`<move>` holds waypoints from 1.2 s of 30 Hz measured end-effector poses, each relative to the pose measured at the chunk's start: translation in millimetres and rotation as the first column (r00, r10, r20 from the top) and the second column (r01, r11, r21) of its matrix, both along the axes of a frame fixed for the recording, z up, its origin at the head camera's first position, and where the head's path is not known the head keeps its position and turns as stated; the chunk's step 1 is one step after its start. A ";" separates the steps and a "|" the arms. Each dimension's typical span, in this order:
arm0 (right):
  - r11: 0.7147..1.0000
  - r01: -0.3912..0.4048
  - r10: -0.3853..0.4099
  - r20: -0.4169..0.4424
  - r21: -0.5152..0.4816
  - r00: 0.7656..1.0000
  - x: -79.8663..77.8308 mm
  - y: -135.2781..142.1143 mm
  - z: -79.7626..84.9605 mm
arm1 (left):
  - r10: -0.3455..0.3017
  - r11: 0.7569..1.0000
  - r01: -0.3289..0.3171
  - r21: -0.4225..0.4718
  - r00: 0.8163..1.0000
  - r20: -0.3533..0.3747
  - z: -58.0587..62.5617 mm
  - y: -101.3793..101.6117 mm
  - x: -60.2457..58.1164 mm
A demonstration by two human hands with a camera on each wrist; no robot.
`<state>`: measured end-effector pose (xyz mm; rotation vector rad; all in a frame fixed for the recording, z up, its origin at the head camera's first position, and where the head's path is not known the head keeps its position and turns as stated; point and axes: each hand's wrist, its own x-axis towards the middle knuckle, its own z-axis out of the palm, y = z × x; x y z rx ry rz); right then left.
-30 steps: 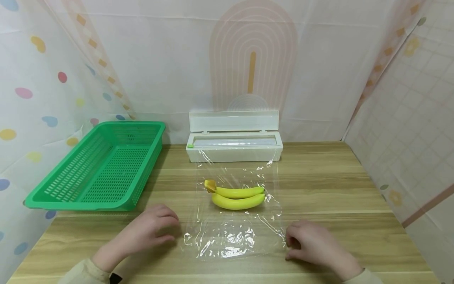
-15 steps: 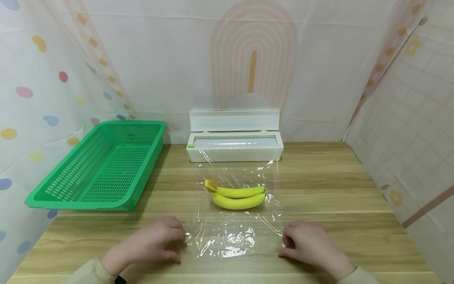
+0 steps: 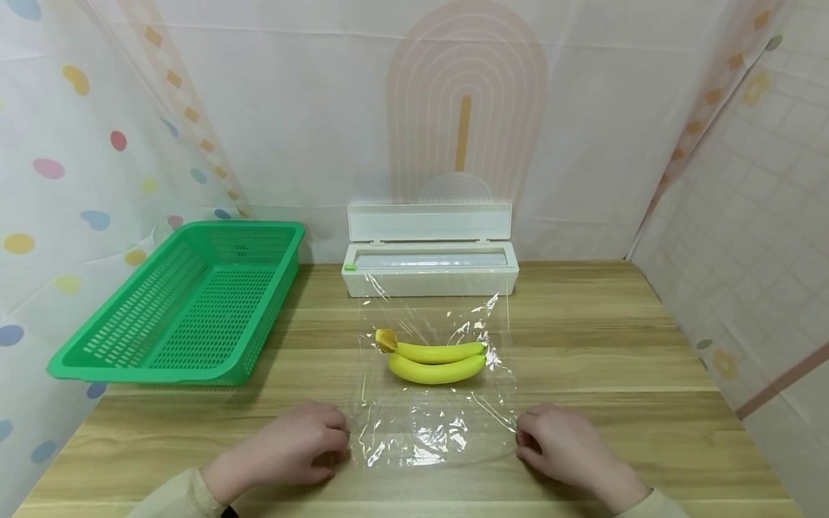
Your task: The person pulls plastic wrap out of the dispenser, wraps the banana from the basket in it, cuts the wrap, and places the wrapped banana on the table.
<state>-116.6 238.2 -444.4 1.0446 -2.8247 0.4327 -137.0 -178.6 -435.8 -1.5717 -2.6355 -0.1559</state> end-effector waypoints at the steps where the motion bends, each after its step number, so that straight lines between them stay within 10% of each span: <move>1: 1.000 -0.002 0.002 0.002 -0.007 1.000 -0.3 0.5 0.0 | -0.009 1.000 0.009 0.005 1.000 -0.008 -0.7 0.2 0.0; 24: 0.995 0.041 -0.037 0.046 -0.088 0.998 -1.9 8.2 5.7 | 0.088 0.976 -0.112 0.187 0.987 0.134 13.4 -1.8 -3.9; 36: 0.991 0.076 -0.076 0.002 -0.114 0.997 -12.7 9.5 8.2 | 0.160 0.915 -0.231 0.332 0.961 0.226 26.3 -0.1 -13.0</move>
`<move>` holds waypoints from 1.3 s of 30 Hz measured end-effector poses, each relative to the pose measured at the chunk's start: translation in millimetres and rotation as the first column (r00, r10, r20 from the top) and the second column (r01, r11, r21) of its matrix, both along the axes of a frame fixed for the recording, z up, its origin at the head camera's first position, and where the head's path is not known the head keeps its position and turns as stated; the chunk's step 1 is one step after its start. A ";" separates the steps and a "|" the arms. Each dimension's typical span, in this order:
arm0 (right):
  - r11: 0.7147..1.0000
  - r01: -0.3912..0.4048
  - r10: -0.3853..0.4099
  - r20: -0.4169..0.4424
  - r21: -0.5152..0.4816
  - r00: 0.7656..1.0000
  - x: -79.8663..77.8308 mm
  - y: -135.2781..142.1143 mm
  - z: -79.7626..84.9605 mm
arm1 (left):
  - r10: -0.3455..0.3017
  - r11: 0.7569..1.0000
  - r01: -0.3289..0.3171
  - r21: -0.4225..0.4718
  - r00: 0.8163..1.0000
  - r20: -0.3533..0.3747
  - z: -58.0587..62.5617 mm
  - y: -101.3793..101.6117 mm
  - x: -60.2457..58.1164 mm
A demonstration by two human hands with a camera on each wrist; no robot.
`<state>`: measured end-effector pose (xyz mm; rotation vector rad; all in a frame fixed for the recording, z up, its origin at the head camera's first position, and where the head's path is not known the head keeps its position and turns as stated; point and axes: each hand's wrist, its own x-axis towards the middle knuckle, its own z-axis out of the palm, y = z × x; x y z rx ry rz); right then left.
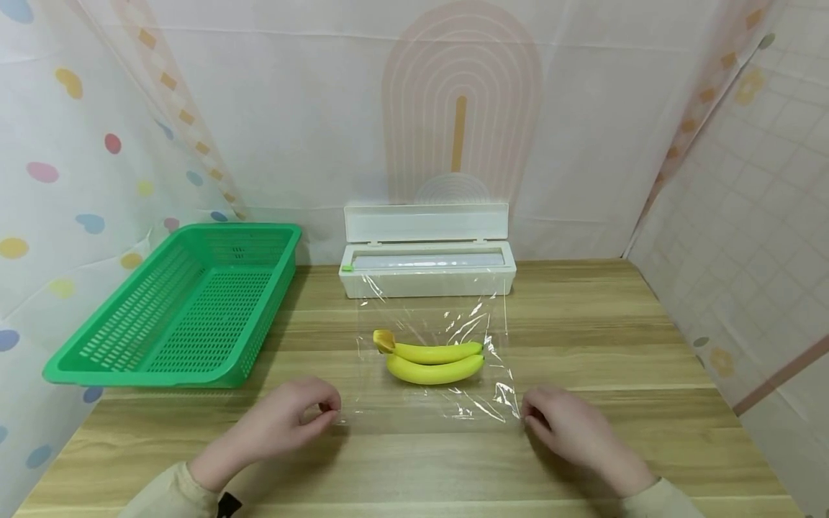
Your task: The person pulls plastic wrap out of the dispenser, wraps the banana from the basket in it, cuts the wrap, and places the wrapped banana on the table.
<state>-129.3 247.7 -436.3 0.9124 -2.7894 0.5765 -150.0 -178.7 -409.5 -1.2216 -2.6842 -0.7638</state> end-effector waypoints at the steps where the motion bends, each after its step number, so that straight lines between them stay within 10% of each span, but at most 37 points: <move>1: 1.000 0.008 -0.008 0.005 0.003 1.000 -1.2 -0.1 0.8 | 0.011 1.000 -0.011 0.006 1.000 0.013 0.5 0.6 -0.4; 16: 0.996 0.047 -0.048 -0.010 -0.072 0.999 -9.4 -2.3 5.4 | 0.143 0.985 -0.160 0.067 0.967 0.210 -5.7 11.4 -6.0; 27: 0.969 -0.228 0.218 -0.102 -0.093 0.970 5.1 4.9 4.9 | 0.165 0.981 -0.184 0.067 0.960 0.225 -9.9 10.7 -11.1; 39: 0.993 -0.108 0.112 -0.081 0.055 0.990 11.8 -1.5 2.0 | 0.263 0.958 -0.283 0.041 0.928 0.262 -13.8 8.7 -12.4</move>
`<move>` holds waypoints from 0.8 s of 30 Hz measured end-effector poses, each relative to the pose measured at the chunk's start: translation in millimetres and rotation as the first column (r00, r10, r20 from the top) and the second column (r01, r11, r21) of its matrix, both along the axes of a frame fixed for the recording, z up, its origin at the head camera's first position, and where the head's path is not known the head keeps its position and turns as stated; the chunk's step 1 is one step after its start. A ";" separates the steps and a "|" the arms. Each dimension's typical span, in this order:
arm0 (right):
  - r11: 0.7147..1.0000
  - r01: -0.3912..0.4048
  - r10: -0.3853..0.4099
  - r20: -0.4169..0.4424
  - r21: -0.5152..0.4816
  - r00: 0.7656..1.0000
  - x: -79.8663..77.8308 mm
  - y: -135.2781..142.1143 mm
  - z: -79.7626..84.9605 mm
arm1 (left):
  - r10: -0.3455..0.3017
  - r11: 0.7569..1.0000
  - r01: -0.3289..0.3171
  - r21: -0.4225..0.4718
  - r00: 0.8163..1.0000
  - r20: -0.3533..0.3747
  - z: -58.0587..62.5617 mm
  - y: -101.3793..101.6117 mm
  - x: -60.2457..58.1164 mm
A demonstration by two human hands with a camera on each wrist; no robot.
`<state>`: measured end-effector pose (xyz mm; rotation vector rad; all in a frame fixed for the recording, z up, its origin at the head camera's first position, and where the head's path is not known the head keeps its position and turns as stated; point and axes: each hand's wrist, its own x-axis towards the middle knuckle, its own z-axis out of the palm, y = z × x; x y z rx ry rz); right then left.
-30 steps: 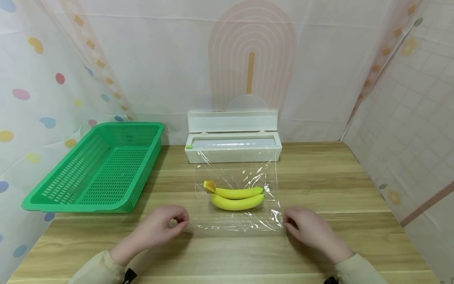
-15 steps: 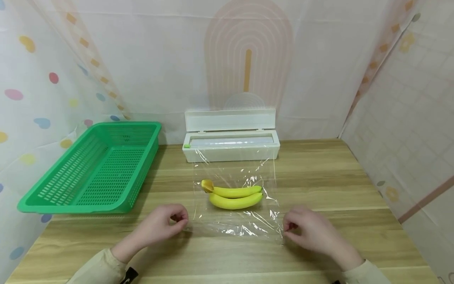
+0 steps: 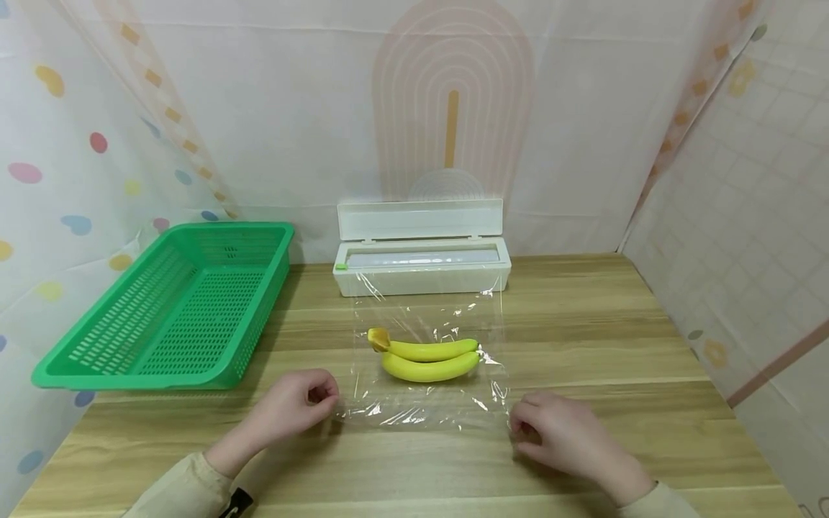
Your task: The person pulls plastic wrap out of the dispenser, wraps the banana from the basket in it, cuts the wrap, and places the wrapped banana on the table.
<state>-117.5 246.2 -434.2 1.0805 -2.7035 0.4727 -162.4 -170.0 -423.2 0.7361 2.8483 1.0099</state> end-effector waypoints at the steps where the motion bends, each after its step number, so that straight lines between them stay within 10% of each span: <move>1: 1.000 0.014 -0.014 0.002 0.007 1.000 -0.1 -1.1 -0.1 | 0.000 1.000 0.000 -0.001 1.000 0.001 -0.2 -0.1 -0.1; 16: 0.996 0.085 -0.084 -0.028 0.036 0.996 -8.7 -9.7 -4.7 | -0.001 1.000 0.001 0.002 1.000 0.029 -1.0 -0.7 2.1; 24: 0.984 0.111 -0.114 -0.012 -0.138 0.993 -10.2 -2.0 -3.2 | -0.007 0.999 0.006 0.035 1.000 0.025 0.7 -2.1 3.5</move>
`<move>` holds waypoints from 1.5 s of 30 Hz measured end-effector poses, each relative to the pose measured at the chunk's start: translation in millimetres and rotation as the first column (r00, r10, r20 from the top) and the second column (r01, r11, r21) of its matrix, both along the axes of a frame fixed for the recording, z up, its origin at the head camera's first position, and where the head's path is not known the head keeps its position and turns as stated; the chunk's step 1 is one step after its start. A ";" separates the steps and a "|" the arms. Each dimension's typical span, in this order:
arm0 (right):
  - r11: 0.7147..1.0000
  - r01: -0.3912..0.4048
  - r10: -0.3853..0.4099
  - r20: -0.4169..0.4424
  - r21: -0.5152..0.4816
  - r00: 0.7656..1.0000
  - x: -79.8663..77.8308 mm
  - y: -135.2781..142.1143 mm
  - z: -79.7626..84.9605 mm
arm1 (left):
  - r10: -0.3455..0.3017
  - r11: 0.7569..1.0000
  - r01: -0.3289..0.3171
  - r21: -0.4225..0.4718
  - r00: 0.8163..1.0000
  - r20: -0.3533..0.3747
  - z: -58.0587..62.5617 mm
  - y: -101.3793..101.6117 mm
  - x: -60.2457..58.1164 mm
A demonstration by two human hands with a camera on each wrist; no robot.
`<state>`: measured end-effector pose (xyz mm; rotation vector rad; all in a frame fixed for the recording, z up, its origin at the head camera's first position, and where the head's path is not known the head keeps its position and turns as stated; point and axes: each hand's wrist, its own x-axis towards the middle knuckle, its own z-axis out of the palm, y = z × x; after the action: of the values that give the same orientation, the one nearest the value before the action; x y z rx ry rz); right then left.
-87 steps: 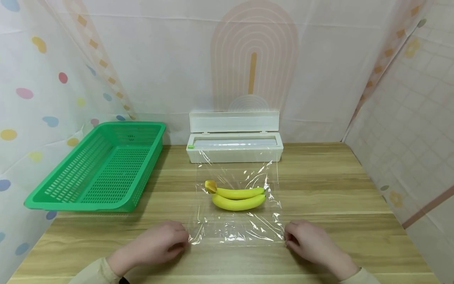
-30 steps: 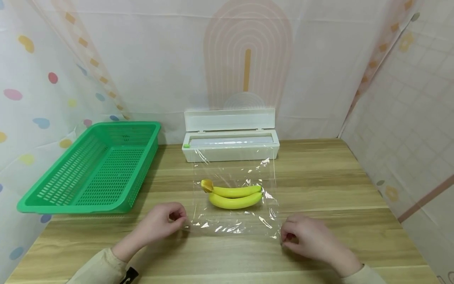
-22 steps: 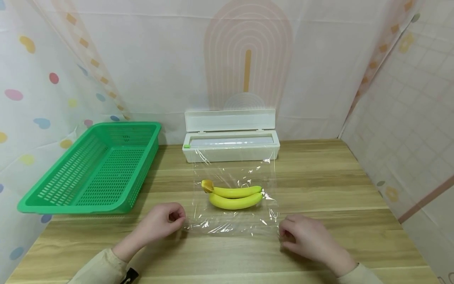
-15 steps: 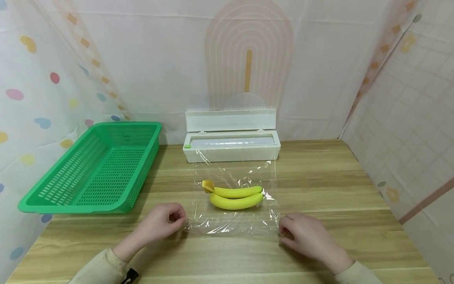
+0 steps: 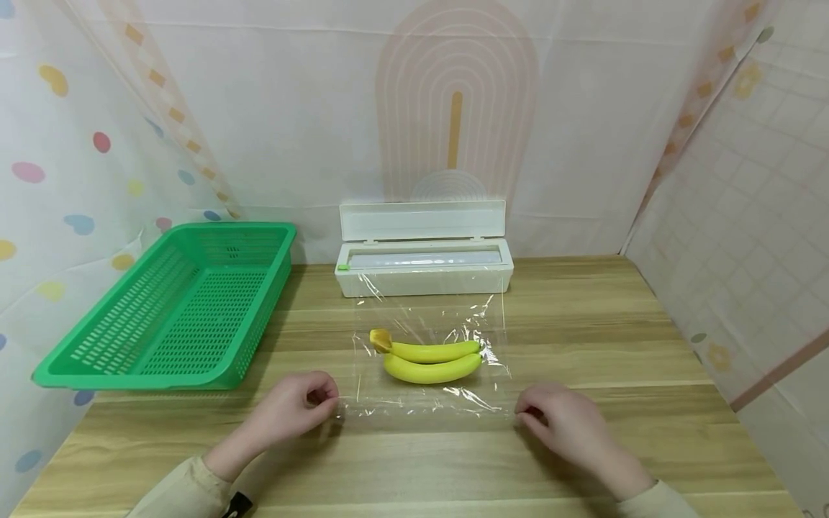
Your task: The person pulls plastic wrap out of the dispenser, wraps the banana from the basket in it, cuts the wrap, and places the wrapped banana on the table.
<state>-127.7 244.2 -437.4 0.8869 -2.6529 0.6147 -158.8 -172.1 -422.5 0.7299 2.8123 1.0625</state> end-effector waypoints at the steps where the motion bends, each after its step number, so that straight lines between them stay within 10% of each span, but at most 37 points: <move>1: 0.999 0.007 -0.007 -0.008 -0.035 1.000 -0.2 1.3 0.3 | -0.001 1.000 0.002 0.004 1.000 -0.008 0.4 -0.2 0.2; 14: 0.968 0.084 -0.101 -0.060 -0.234 0.993 -1.3 9.4 3.2 | 0.005 1.000 -0.002 0.012 0.966 -0.258 6.3 2.8 2.0; 32: 0.975 0.089 -0.133 -0.218 -0.202 0.967 -12.9 4.0 19.4 | 0.038 0.999 -0.032 0.021 0.842 -0.538 19.9 4.6 -5.5; 45: 0.979 0.107 -0.145 -0.221 -0.173 0.965 -37.7 0.7 31.0 | 0.059 0.998 -0.052 0.028 0.850 -0.524 29.2 9.4 -20.1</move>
<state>-165.5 244.8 -406.4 0.6920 -2.3910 0.6391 -178.9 -162.6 -393.3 1.0966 3.2956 1.0144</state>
